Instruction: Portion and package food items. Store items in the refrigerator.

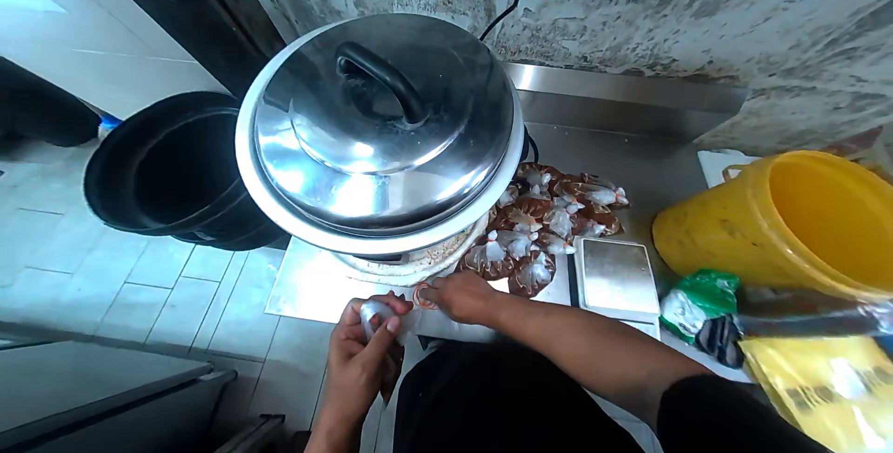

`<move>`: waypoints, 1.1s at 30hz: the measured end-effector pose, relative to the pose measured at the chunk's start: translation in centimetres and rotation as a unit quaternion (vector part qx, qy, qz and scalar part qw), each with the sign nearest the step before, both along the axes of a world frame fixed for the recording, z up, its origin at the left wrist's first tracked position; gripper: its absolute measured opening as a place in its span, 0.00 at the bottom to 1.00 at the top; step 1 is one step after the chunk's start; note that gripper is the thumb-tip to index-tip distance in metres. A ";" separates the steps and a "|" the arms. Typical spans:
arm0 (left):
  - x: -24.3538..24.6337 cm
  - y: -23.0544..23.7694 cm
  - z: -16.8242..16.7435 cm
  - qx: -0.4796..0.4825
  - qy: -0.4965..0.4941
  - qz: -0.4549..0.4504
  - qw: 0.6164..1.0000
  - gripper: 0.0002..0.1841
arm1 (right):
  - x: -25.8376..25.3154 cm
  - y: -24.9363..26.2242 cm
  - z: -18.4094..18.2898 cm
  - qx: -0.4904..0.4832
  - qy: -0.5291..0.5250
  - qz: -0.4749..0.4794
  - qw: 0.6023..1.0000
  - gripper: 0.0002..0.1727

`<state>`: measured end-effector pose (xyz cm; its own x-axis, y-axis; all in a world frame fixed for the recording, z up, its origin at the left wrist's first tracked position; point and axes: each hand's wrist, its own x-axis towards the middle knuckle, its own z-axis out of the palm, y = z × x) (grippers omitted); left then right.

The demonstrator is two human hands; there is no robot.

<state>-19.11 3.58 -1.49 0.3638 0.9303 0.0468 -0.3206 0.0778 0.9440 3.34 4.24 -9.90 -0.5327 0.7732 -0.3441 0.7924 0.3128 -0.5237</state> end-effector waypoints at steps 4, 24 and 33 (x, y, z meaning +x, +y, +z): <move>0.6 0.1 0.4 0.004 0.006 -0.007 1.000 0.08 | -0.4 0.5 0.4 -0.021 0.004 -0.021 1.000 0.15; 5.3 0.7 -0.3 -0.008 0.008 -0.136 0.991 0.09 | 5.1 -5.4 10.3 -0.010 0.431 -0.308 0.848 0.09; 8.1 1.1 1.6 -0.047 0.005 -0.200 0.979 0.15 | 6.5 -7.3 12.0 -0.110 0.586 -0.292 0.748 0.08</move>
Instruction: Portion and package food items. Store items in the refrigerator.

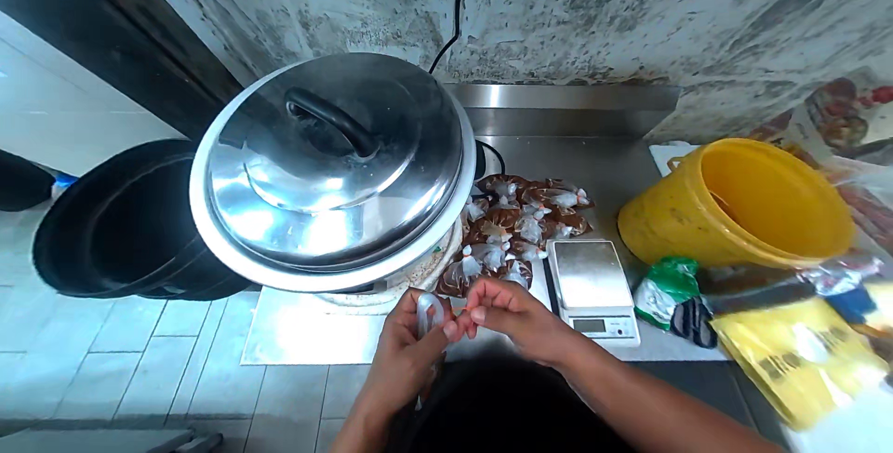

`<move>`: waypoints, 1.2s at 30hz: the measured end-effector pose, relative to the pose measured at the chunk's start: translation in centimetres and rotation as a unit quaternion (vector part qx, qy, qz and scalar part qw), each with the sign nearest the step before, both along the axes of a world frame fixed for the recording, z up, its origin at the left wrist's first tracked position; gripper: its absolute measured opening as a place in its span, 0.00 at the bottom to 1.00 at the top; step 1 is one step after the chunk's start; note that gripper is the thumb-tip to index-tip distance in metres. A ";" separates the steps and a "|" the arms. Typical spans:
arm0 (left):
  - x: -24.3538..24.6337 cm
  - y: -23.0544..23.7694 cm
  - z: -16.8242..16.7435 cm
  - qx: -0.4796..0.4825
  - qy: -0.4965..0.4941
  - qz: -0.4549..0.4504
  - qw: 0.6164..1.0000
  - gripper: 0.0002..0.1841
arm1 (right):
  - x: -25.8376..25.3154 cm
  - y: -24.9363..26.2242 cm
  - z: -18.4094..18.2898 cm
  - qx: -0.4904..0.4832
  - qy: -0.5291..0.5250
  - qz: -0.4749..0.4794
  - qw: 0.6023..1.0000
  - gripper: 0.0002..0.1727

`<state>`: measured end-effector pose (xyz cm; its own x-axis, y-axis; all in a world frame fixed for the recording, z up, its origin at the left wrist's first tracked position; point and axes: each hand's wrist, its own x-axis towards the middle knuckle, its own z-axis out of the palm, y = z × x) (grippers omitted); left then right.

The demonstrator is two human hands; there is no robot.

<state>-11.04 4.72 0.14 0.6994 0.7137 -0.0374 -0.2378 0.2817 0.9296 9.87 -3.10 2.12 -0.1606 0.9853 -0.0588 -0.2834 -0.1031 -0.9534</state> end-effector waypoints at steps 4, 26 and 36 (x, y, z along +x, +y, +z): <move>0.7 -0.2 0.3 0.009 -0.010 -0.020 1.000 0.15 | 0.2 -0.6 0.4 -0.061 0.070 -0.010 0.996 0.09; 1.3 0.5 1.7 0.075 0.025 -0.111 0.991 0.12 | 1.0 -1.3 3.8 0.228 -0.395 -0.068 0.887 0.17; 1.4 -0.2 1.5 0.066 0.033 -0.169 0.983 0.20 | 1.1 -1.2 4.5 0.253 -0.545 0.001 0.799 0.17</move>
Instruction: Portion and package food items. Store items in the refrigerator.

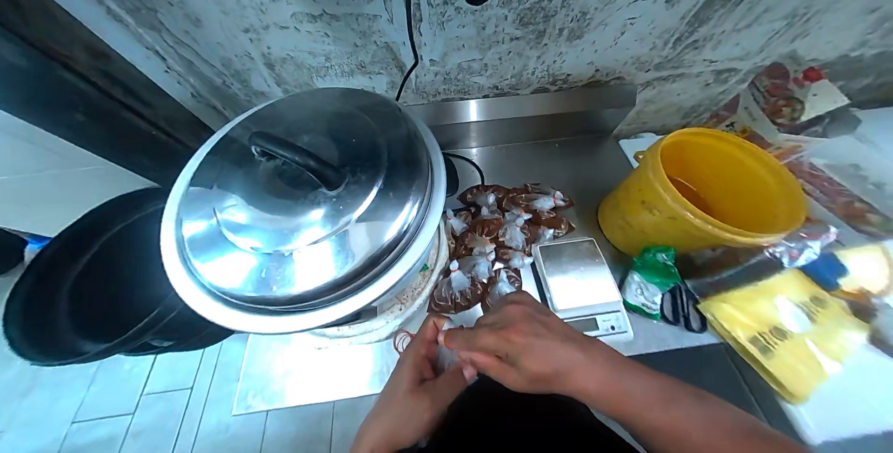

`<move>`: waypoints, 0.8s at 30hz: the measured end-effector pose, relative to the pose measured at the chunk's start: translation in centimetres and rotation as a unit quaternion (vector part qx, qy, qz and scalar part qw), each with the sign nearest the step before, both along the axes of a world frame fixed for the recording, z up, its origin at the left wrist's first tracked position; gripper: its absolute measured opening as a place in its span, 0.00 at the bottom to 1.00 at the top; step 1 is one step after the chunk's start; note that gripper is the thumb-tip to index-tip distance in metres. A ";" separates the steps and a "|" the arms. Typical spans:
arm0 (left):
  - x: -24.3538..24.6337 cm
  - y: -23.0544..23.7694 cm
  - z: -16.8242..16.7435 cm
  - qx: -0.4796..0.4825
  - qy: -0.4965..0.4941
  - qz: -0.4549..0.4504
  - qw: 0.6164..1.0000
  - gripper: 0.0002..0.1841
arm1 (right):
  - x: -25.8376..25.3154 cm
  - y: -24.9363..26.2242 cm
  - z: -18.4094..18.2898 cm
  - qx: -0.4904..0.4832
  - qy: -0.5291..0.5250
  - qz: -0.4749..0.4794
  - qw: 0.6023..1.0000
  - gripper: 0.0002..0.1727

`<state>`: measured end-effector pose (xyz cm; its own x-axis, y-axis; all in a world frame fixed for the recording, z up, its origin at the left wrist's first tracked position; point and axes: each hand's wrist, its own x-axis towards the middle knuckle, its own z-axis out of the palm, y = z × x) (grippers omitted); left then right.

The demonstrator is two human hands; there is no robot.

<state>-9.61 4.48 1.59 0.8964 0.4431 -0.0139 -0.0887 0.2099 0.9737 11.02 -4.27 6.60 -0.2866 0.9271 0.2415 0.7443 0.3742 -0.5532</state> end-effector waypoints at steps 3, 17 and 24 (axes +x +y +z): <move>0.1 0.0 0.1 0.011 0.004 -0.014 1.000 0.23 | -0.5 0.1 -0.4 -0.010 -0.027 -0.009 1.000 0.16; 0.6 -1.2 -1.9 0.343 0.031 0.181 0.921 0.23 | -0.9 0.6 -0.3 -0.014 -0.051 -0.070 0.996 0.17; 0.7 -0.9 -1.1 0.448 -0.020 0.299 0.843 0.07 | -1.7 0.6 0.0 0.051 0.034 -0.122 0.991 0.16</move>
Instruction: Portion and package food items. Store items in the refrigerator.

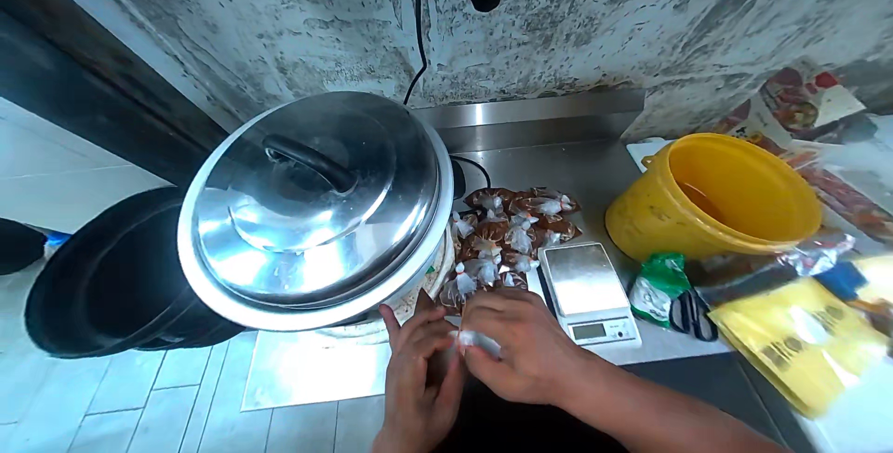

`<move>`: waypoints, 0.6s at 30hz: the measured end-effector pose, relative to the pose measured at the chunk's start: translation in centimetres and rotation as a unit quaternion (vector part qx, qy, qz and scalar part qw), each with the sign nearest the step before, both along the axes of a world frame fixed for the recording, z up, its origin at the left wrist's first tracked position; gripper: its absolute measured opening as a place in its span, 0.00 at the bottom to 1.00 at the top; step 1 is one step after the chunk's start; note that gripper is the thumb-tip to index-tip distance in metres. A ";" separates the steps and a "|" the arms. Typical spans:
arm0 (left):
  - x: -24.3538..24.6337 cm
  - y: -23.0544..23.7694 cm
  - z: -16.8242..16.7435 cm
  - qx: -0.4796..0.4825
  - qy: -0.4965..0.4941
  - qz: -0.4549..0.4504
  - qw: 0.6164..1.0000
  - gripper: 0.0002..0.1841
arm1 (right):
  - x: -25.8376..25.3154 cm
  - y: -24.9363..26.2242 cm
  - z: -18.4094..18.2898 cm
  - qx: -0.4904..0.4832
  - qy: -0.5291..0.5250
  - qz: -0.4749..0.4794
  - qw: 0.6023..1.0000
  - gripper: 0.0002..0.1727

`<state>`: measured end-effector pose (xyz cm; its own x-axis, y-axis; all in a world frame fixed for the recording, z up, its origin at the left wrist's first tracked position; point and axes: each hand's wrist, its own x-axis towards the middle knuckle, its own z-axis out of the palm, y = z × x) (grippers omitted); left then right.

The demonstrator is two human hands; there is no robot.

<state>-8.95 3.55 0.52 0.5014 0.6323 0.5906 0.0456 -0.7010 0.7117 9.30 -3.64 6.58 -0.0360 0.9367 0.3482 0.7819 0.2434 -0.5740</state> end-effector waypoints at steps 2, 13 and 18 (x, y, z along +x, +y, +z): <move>-0.2 0.0 0.0 -0.007 -0.021 -0.002 1.000 0.05 | -0.2 0.1 -0.1 -0.009 0.022 0.002 1.000 0.15; -0.8 -0.3 0.6 -0.445 -0.173 -0.025 0.878 0.06 | 0.5 -0.8 -2.6 -0.303 0.379 0.037 0.874 0.12; -1.6 0.3 0.0 -0.404 -0.154 -0.156 0.888 0.07 | 2.3 -0.2 -3.4 -0.357 0.486 -0.066 0.795 0.09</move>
